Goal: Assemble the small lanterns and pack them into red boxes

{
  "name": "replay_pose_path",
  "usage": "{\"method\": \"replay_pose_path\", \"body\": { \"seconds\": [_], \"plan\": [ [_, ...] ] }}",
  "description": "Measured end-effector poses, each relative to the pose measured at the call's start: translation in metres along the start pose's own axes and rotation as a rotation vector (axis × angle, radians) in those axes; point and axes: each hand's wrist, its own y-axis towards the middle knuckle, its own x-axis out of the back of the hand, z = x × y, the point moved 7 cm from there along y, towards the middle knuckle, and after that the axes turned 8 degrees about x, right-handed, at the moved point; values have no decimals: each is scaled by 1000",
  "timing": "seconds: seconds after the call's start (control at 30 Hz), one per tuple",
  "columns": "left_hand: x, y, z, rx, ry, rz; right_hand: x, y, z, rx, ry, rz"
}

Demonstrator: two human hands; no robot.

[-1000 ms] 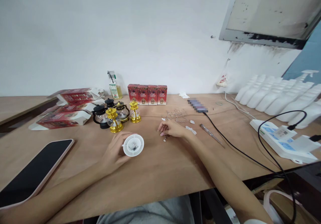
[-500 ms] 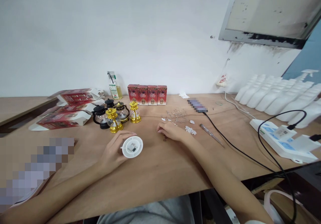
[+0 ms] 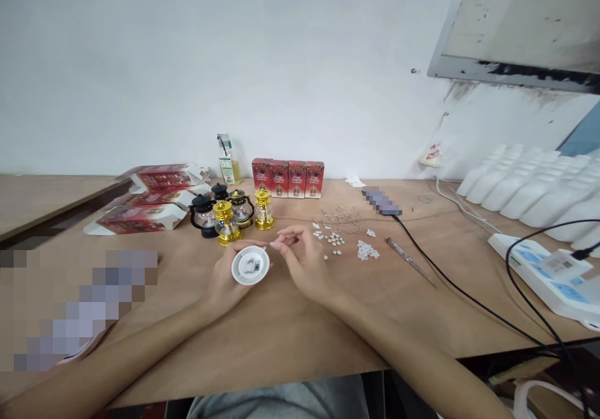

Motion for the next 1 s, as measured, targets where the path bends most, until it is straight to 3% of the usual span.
{"method": "replay_pose_path", "body": {
  "seconds": [0.07,0.17,0.37,0.6,0.7,0.77,0.83,0.93,1.0],
  "plan": [
    [1,-1,-1,2,-21,-18,-10,-7,19,98,-11,-15],
    [2,-2,-4,-25,-54,-40,-23,-12,40,288,-99,66],
    [1,-1,-3,-21,-38,-49,-26,-13,50,444,-190,119],
    [4,1,-5,-38,-47,-54,-25,-16,47,433,-199,133],
    [4,1,-5,-32,-50,-54,-9,-2,44,385,-215,85],
    [4,1,-3,-7,-35,-60,7,15,30,258,-282,99],
    [4,1,0,14,-21,-60,19,32,3,70,-331,233],
    [2,1,1,17,-15,-36,25,32,-45,-233,-389,694],
    [1,1,1,-5,-18,-17,30,22,-68,-371,-380,928]
  ]
}}
